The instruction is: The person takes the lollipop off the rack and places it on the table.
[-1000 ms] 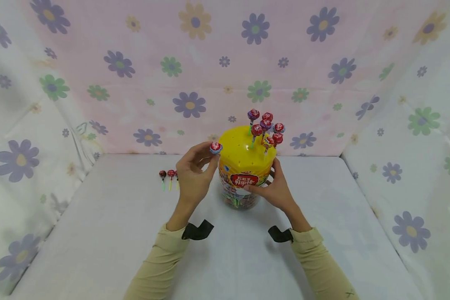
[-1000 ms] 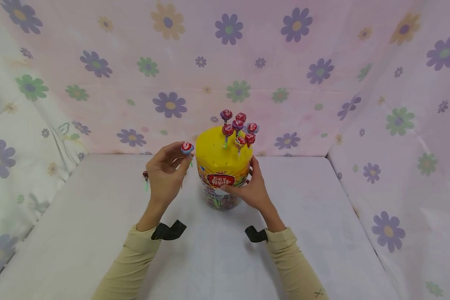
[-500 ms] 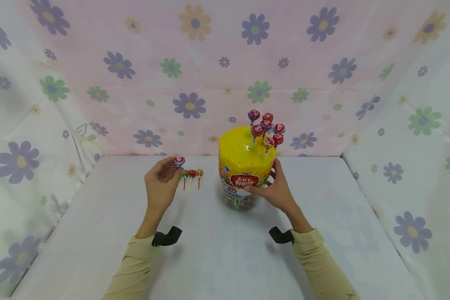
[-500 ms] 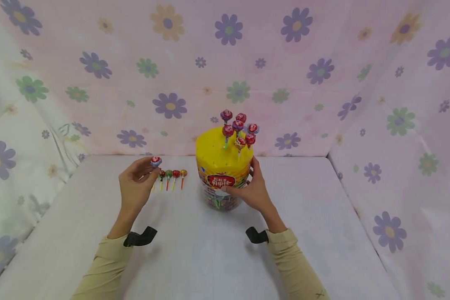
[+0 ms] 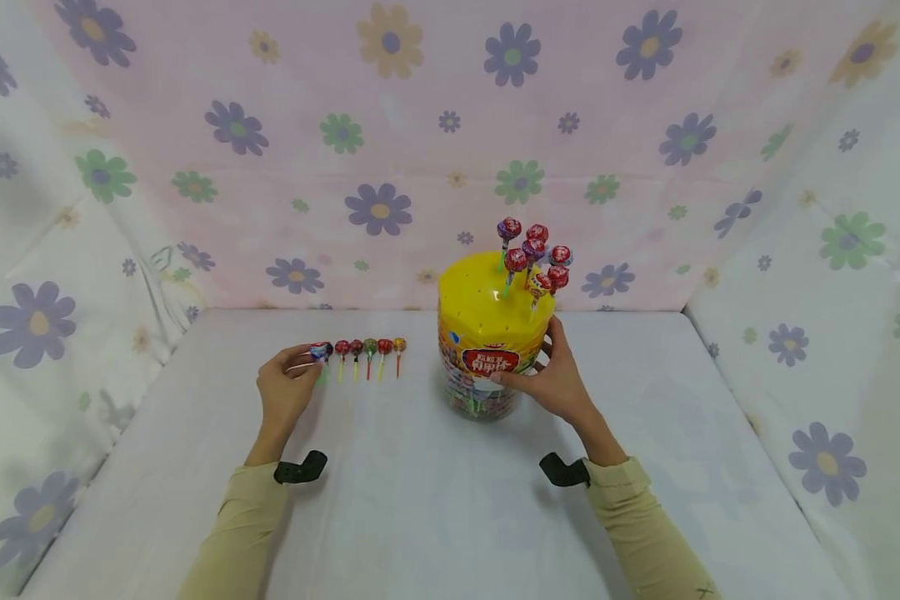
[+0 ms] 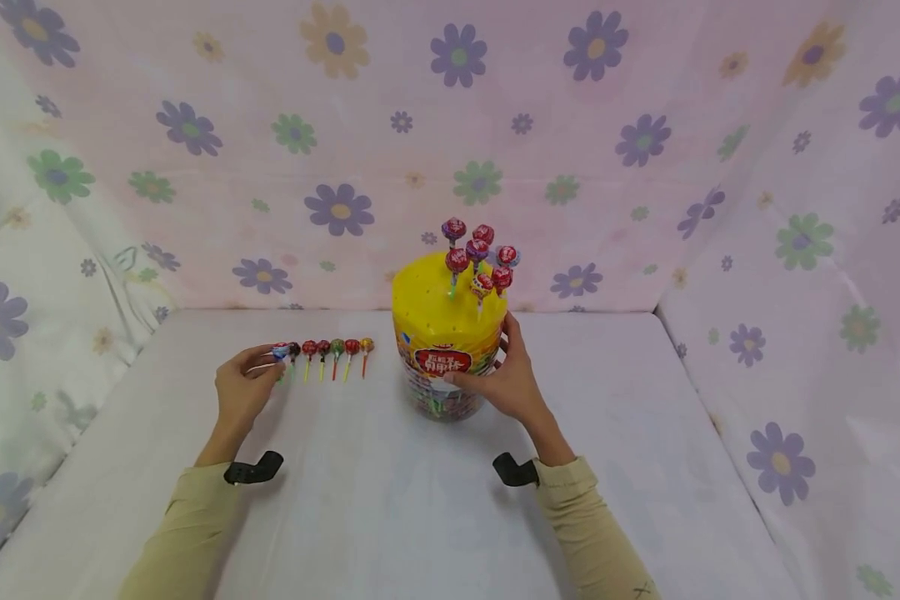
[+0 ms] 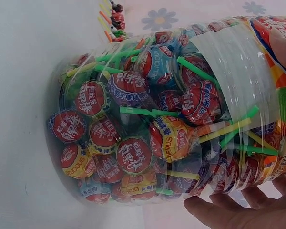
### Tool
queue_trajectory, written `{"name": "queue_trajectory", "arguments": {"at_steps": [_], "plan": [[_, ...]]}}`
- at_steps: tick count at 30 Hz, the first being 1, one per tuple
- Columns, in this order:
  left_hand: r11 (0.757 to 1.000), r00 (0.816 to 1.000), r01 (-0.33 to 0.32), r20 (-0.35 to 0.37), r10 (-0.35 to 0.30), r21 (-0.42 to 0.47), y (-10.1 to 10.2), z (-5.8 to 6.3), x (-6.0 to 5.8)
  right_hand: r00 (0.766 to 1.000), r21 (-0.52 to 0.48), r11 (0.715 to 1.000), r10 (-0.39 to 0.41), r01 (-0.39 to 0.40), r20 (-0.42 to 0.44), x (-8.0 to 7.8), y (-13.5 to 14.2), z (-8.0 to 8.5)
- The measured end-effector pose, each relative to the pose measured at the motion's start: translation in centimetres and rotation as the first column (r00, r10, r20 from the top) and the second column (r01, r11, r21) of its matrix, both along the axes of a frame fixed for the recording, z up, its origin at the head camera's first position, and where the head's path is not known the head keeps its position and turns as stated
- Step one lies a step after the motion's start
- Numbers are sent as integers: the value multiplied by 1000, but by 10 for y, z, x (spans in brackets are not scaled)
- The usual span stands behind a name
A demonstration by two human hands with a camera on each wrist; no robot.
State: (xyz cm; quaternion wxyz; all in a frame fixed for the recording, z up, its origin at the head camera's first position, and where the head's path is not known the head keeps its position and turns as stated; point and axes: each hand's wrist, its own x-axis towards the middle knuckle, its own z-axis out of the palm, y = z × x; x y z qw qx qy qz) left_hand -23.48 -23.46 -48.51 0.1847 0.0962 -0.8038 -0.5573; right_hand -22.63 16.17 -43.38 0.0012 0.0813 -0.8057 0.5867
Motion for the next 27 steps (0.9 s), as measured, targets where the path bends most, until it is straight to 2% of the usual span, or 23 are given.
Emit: {"name": "queue_trajectory", "arguments": {"at_steps": [10,18,27], "plan": [[990,993,-39,106,53,-133,-21,-17,-16,1000,1,1000,-1,1,12,0,0,1],[983,988,-42,138,67,-176,-24,-26,-28,1000,1,1000,2,-2,14,1,-1,1],[978,988,-44,134,72,-204,-22,-27,-34,1000,-3,1000,-2,2,-3,0,0,0]]}}
